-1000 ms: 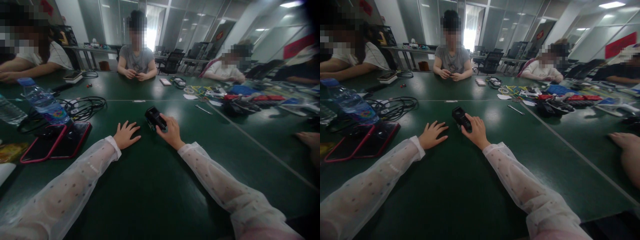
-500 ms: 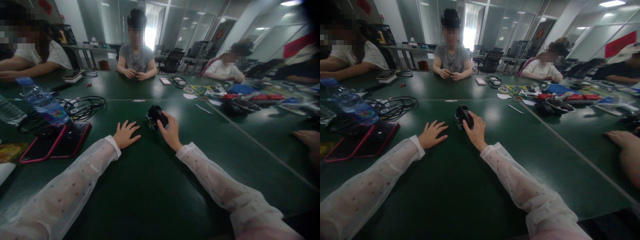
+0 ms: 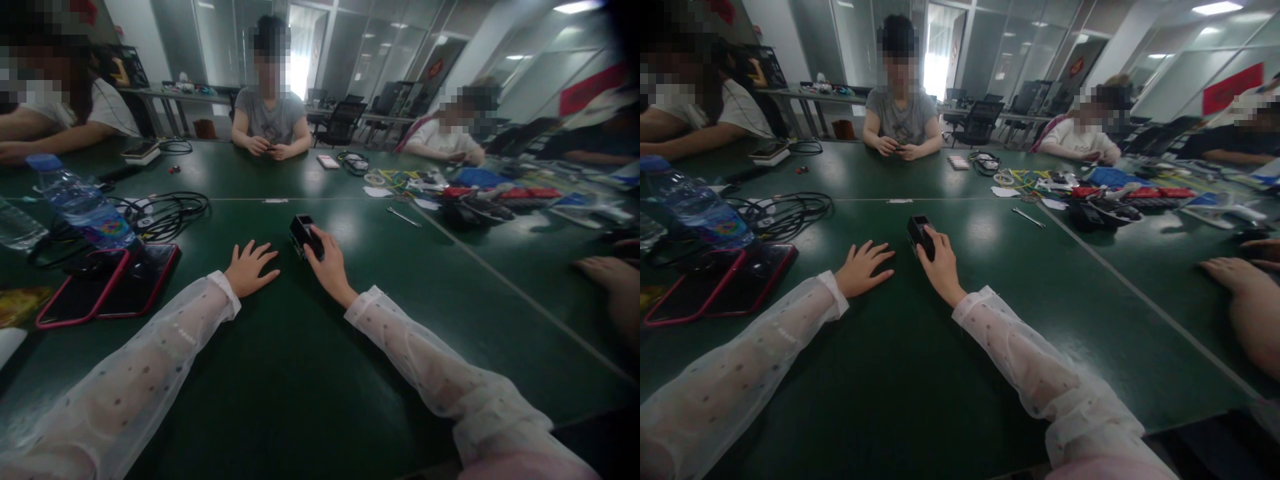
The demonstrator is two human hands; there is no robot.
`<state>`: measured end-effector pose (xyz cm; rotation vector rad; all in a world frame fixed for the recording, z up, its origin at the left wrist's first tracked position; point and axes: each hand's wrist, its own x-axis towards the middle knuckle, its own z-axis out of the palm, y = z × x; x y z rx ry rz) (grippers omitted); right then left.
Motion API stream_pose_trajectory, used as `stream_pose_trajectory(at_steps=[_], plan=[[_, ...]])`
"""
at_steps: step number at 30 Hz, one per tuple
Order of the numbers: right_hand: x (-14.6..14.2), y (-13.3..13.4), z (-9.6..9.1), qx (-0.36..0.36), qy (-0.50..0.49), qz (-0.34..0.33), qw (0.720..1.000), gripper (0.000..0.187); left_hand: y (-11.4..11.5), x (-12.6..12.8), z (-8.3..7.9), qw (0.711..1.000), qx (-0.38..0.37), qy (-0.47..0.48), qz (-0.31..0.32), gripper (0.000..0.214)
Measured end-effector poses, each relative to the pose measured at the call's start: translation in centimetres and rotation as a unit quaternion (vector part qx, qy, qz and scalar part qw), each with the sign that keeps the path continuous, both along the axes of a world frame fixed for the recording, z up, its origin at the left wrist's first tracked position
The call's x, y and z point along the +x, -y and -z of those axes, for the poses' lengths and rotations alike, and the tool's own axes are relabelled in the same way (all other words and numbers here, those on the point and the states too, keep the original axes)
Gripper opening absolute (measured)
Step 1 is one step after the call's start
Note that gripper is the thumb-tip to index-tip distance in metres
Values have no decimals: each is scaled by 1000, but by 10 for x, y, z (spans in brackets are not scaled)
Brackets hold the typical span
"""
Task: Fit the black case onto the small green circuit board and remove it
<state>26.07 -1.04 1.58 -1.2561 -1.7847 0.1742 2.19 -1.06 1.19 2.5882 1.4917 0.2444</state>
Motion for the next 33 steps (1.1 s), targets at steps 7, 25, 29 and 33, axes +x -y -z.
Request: stream_pose_trajectory(at_steps=[7, 25, 29, 33], plan=[[0, -4, 5, -3, -4, 5, 1000, 47, 0, 0, 0, 1000, -4, 6, -3, 64], [9, -15, 7, -39, -22, -105, 994, 44, 1, 1, -3, 1000, -5, -5, -5, 64], [18, -23, 8, -88, -79, -150, 982, 45, 0, 0, -2, 1000, -11, -2, 0, 66], [27, -26, 4, -121, -147, -166, 968, 48, -1, 0, -2, 1000, -10, 2, 0, 66]])
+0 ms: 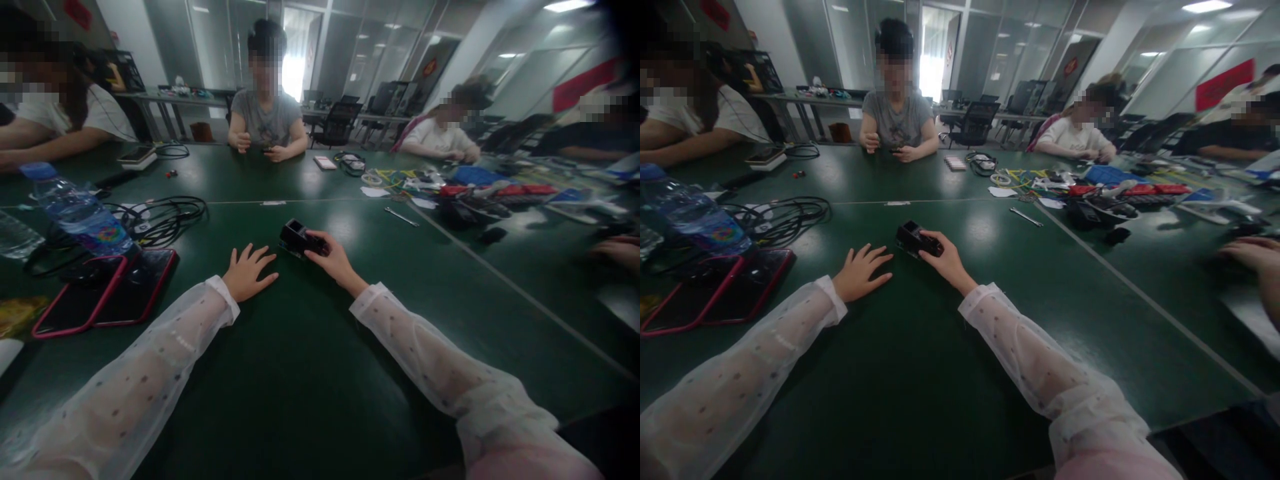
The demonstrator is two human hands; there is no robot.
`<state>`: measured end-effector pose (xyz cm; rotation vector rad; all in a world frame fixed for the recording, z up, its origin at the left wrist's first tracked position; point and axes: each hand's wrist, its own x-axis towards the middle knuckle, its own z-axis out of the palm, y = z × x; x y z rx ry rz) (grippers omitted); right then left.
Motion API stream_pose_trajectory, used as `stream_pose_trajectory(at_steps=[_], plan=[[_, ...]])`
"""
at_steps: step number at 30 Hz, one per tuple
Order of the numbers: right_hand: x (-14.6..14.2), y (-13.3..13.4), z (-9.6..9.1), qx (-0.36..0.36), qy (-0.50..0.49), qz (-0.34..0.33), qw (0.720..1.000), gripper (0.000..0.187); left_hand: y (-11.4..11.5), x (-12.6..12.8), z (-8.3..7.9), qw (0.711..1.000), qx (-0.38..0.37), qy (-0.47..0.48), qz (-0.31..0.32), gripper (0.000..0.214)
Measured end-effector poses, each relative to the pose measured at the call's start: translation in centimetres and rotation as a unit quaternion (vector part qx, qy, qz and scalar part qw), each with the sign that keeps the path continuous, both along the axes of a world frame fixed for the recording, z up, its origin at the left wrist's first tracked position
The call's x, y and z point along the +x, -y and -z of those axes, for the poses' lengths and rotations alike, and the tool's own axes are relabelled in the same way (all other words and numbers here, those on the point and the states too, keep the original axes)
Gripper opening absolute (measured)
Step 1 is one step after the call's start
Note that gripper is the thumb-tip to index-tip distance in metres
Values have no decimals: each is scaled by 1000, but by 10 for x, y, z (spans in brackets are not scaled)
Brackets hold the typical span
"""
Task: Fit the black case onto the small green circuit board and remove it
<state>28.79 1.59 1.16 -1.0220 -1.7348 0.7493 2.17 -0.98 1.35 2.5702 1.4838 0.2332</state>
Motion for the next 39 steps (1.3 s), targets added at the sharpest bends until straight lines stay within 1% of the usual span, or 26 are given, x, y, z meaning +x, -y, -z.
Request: stream_pose_trajectory(at_steps=[2, 4, 7, 10, 12, 14, 18, 21, 23, 27, 36, 39], plan=[[4, -1, -4, -2, -28, 9, 1000, 49, 0, 0, 0, 1000, -2, 0, 0, 66], [8, -4, -7, 13, -43, 33, 998, 51, 0, 0, -1, 1000, -5, 0, 0, 66], [15, -9, -7, 69, -36, 116, 990, 49, 1, -1, -1, 1000, -2, 0, 5, 66], [25, -15, 0, 117, 10, 199, 973, 45, 0, -1, 1, 1000, 8, 0, 3, 65], [30, -18, 7, 126, 55, 229, 964, 43, 0, -1, 2, 1000, 9, -1, -2, 65], [33, -20, 13, 115, 95, 244, 958, 41, 0, -1, 3, 1000, 5, -1, -2, 65], [31, -21, 18, 101, 136, 247, 954, 41, 0, -1, 1, 1000, 6, -1, 1, 65], [27, -20, 17, 99, 156, 242, 953, 43, 0, -2, 1, 1000, 6, -3, 2, 66], [25, -19, 17, 91, 168, 237, 953, 47, 0, -2, 1, 1000, 6, -4, 2, 66], [25, -19, 17, 91, 167, 228, 955, 54, 0, -1, 1, 1000, 10, -4, 2, 65], [26, -20, 19, 79, 165, 198, 963, 53, 1, 0, -2, 1000, -4, -8, -1, 65], [25, -20, 18, 68, 173, 195, 963, 53, 0, 0, -1, 1000, 2, -7, 2, 65]])
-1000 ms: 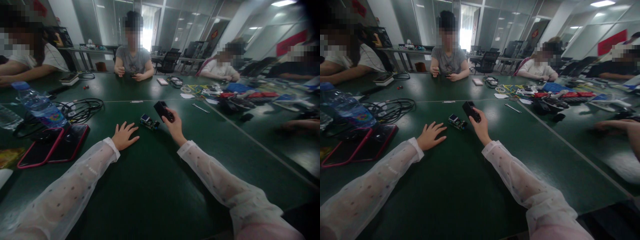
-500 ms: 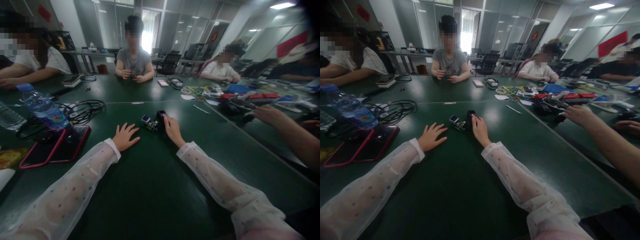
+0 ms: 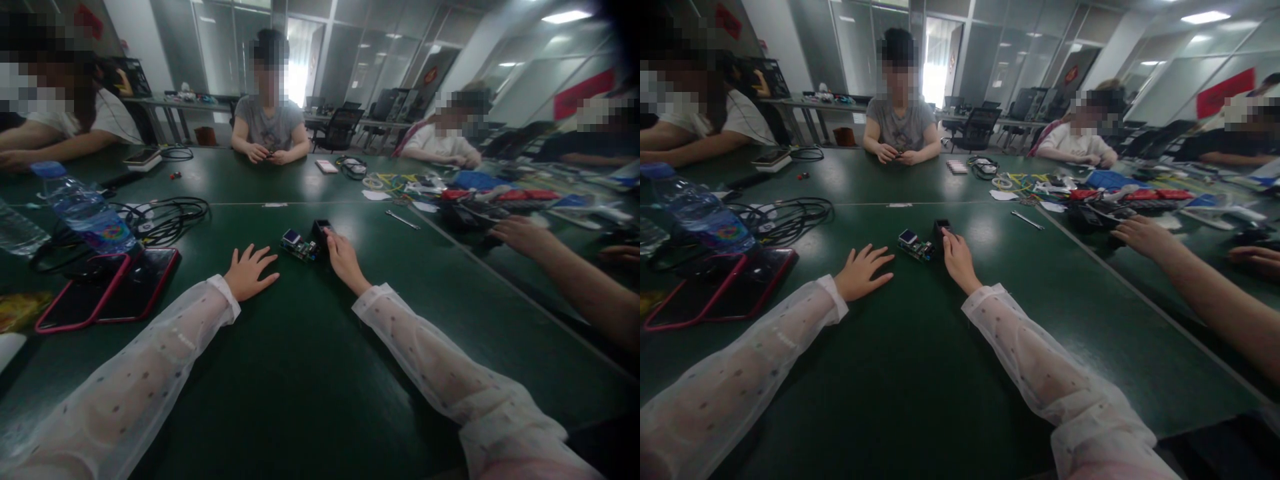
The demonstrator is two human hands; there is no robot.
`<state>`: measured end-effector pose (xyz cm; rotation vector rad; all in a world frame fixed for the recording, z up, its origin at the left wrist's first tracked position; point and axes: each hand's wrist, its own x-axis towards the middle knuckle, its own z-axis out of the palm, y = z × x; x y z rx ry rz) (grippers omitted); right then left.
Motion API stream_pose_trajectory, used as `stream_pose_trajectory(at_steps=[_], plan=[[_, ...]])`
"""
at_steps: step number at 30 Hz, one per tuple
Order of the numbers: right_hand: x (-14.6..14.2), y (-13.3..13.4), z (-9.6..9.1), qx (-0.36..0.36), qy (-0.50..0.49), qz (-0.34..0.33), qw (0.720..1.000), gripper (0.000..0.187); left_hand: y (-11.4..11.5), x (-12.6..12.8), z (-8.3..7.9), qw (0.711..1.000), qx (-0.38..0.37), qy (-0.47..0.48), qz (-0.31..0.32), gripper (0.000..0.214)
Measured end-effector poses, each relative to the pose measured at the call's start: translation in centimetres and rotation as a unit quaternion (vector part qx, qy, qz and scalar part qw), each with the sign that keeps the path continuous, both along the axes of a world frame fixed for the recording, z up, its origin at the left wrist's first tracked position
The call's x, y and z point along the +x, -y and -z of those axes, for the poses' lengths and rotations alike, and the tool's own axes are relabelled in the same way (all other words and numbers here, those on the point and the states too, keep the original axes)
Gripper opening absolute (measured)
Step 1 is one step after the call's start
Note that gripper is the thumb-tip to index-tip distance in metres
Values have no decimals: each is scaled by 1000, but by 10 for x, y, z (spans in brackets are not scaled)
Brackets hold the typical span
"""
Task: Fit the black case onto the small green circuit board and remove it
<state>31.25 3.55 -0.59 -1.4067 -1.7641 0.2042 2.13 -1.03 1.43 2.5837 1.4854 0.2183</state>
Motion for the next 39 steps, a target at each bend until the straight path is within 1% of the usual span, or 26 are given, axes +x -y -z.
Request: stream_pose_trajectory(at_steps=[6, 12, 16, 19, 23, 25, 28, 32, 35, 39], plan=[[-1, 2, -2, -19, 21, 10, 1000, 51, 0, 0, 2, 1000, 7, -2, 3, 65], [1, 1, 2, -1, 32, 18, 999, 53, 0, -1, 0, 1000, 7, -3, 4, 65], [3, 1, 0, 7, 0, 36, 999, 49, 0, 0, -1, 1000, 4, -5, 2, 65], [3, 5, -7, 39, -43, 38, 998, 45, 0, -1, -1, 1000, 3, -4, 5, 65], [-8, 19, -19, 108, -85, -18, 990, 47, -1, -2, 1, 1000, 2, 0, 5, 65], [-18, 28, -23, 118, -86, -50, 988, 48, -1, -2, 2, 1000, 4, 3, 6, 65], [-31, 38, -27, 118, -47, -99, 987, 47, -1, -1, 3, 1000, 13, 6, 3, 64], [-37, 38, -26, 120, -14, -126, 985, 46, -1, 0, 3, 1000, 11, 2, -2, 64], [-34, 33, -23, 105, -4, -139, 985, 44, 0, 1, 2, 1000, 12, 0, -2, 63], [-30, 25, -16, 37, 6, -172, 984, 42, 1, 1, 0, 1000, 8, -4, -4, 63]])
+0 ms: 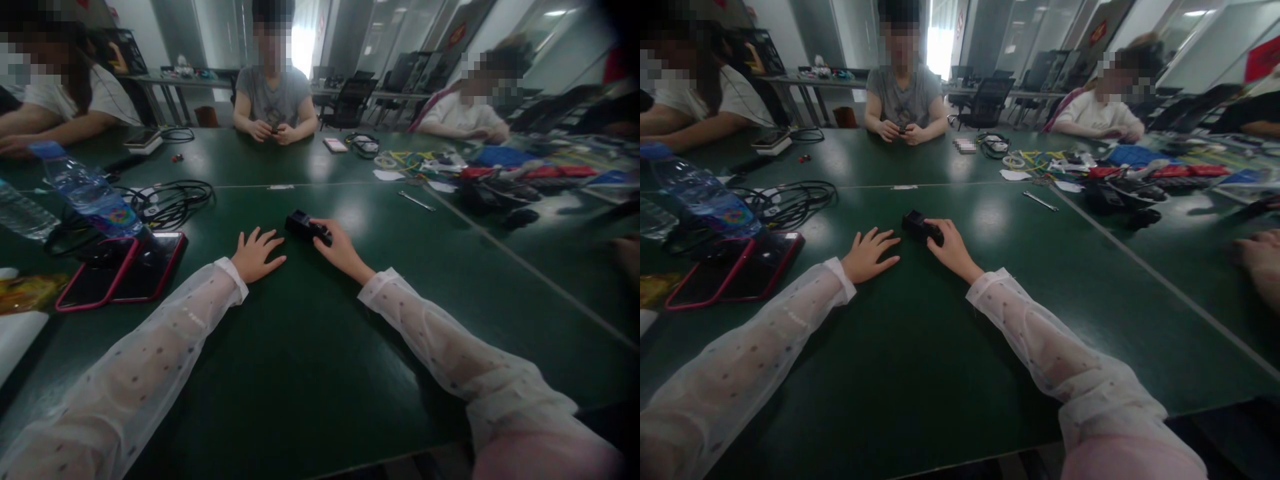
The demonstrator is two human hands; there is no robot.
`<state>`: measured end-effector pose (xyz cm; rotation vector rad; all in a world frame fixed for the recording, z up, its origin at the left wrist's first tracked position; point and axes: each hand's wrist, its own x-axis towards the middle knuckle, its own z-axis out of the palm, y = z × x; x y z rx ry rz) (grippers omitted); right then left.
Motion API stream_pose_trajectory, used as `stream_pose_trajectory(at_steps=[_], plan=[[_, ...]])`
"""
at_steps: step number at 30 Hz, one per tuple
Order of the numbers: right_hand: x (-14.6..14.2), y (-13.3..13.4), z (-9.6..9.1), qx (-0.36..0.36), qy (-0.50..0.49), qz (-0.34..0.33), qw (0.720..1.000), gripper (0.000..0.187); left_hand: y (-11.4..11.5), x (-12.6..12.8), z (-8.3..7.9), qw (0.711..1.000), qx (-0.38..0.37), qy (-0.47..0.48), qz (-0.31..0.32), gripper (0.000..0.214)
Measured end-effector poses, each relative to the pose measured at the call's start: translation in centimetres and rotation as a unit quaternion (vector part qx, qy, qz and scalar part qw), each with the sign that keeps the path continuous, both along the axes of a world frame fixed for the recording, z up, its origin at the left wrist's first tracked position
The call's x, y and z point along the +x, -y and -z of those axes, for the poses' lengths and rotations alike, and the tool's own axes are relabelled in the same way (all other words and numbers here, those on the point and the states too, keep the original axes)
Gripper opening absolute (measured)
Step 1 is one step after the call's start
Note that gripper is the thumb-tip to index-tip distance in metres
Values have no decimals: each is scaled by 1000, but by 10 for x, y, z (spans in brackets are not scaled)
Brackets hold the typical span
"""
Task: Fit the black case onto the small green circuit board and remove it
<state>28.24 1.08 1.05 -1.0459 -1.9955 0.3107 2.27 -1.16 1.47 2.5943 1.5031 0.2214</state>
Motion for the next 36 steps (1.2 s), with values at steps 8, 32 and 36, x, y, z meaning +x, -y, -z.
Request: stream_pose_trajectory(at_steps=[8, 32, 36], plan=[[2, -8, 10, -61, -24, 3, 998, 56, -2, -1, 2, 1000, -6, -4, -1, 64], [-3, 1, 1, -15, 51, -17, 998, 51, -1, 0, 2, 1000, -2, 2, -1, 63], [-4, 2, 0, -4, 63, -24, 998, 52, -1, 0, 2, 1000, 0, 1, -2, 62]])
